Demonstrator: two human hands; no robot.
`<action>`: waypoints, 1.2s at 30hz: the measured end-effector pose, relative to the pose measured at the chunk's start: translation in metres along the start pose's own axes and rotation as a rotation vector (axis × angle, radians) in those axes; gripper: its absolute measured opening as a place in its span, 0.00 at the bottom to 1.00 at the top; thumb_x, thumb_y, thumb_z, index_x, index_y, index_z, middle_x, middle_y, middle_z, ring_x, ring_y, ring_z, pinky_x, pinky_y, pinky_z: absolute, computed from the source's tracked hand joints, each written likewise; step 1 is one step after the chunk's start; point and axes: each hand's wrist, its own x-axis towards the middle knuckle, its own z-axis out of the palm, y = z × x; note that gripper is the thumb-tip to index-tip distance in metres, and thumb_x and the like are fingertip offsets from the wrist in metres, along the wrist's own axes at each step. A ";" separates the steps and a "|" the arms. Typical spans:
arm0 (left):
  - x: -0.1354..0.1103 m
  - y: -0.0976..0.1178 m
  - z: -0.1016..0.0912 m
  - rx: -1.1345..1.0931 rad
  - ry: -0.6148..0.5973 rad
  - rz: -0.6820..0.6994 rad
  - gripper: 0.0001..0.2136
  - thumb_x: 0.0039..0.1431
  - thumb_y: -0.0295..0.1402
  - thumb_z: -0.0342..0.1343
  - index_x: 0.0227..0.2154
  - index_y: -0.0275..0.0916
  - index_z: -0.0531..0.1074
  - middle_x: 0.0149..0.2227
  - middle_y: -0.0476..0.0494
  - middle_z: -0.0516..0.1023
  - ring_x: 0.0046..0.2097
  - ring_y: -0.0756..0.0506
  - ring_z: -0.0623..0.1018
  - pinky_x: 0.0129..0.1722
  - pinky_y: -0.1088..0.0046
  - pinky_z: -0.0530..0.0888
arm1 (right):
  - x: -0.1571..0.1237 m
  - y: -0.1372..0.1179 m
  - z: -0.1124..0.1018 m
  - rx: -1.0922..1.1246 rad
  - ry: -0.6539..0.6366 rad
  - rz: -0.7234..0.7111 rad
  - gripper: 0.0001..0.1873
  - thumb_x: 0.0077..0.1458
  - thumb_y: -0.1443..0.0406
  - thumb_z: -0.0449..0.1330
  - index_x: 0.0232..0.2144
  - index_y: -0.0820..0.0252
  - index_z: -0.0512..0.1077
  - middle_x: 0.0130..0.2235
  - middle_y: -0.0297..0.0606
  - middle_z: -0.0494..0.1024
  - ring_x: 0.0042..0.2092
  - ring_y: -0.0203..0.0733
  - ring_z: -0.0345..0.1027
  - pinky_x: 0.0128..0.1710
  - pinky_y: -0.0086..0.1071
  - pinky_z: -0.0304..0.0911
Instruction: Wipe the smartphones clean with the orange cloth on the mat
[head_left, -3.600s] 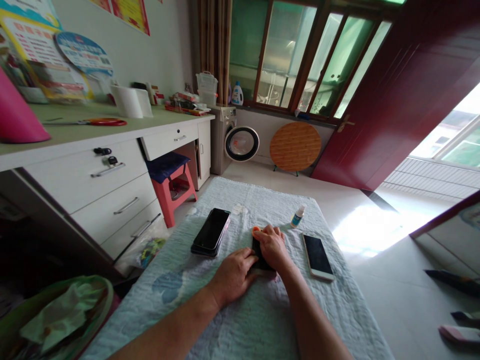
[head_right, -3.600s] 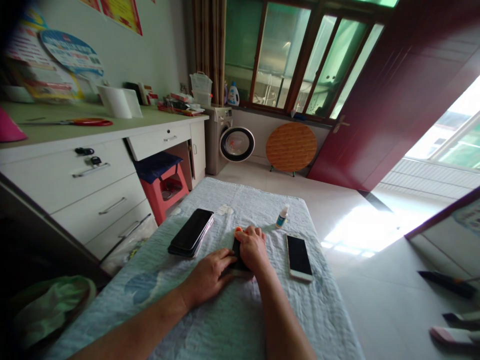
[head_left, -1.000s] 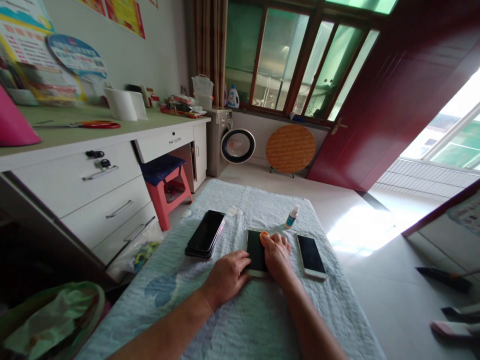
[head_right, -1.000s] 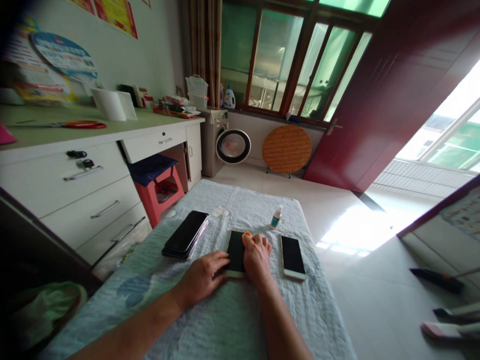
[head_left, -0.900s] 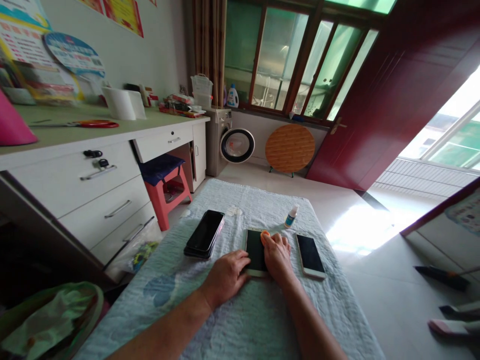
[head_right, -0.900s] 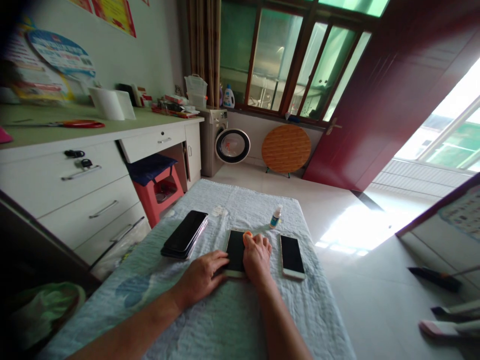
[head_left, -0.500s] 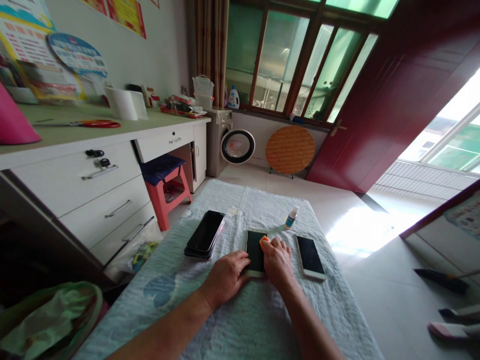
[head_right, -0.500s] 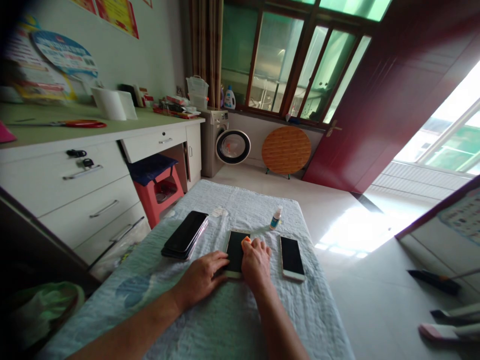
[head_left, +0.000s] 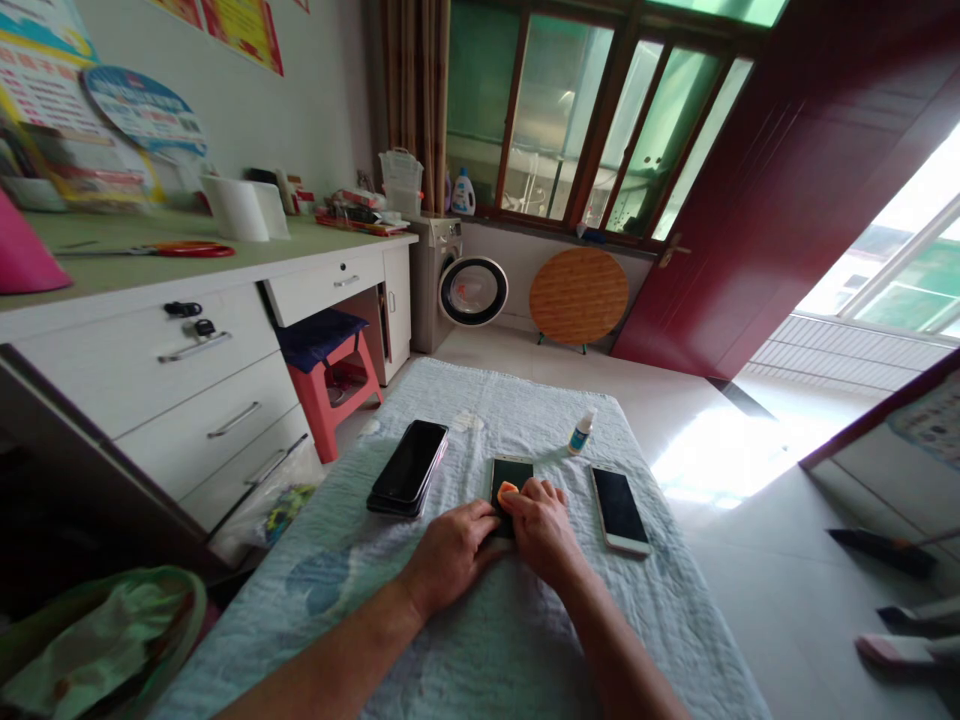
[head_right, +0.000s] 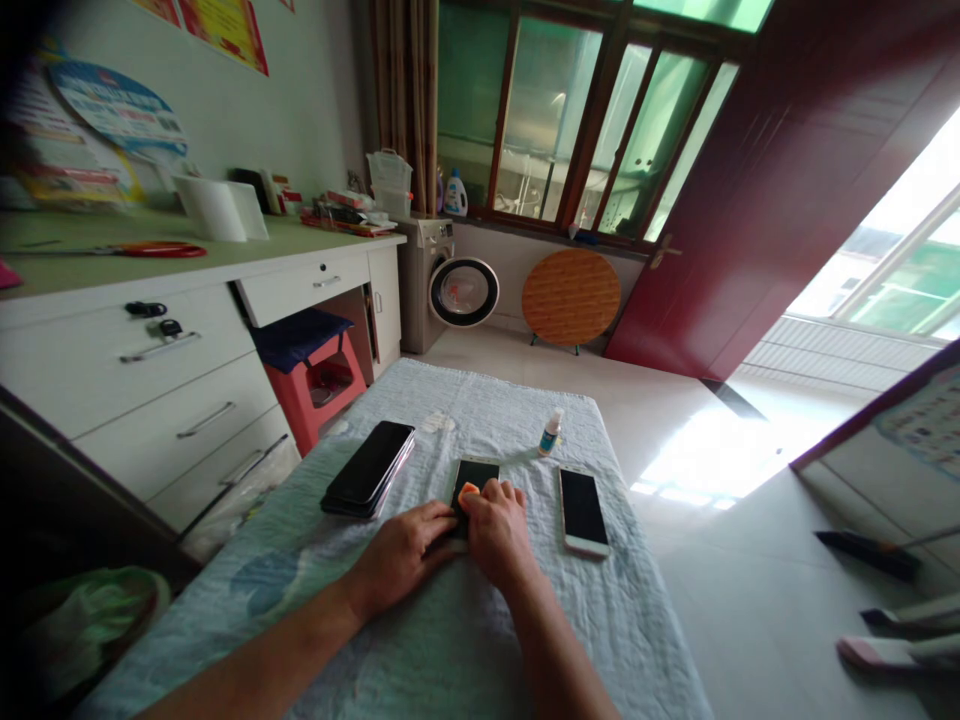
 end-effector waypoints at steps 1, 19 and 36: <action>0.000 0.000 0.000 0.019 -0.007 -0.005 0.10 0.60 0.31 0.59 0.45 0.41 0.75 0.47 0.45 0.76 0.49 0.43 0.76 0.51 0.68 0.72 | 0.000 0.003 -0.001 -0.002 0.010 0.025 0.12 0.62 0.69 0.53 0.35 0.50 0.76 0.35 0.35 0.70 0.40 0.40 0.58 0.42 0.33 0.46; 0.000 -0.001 0.000 0.137 -0.004 0.018 0.13 0.56 0.25 0.62 0.44 0.39 0.75 0.48 0.44 0.76 0.49 0.42 0.77 0.52 0.66 0.73 | 0.011 0.030 0.003 -0.068 0.045 0.209 0.13 0.66 0.64 0.50 0.42 0.49 0.75 0.39 0.36 0.70 0.42 0.41 0.58 0.42 0.33 0.49; 0.000 -0.001 0.000 0.097 -0.004 0.004 0.10 0.60 0.30 0.60 0.44 0.41 0.75 0.46 0.45 0.76 0.48 0.42 0.76 0.50 0.67 0.73 | 0.010 0.004 0.008 -0.084 0.013 0.013 0.11 0.65 0.64 0.51 0.38 0.50 0.74 0.37 0.37 0.69 0.41 0.42 0.57 0.43 0.35 0.46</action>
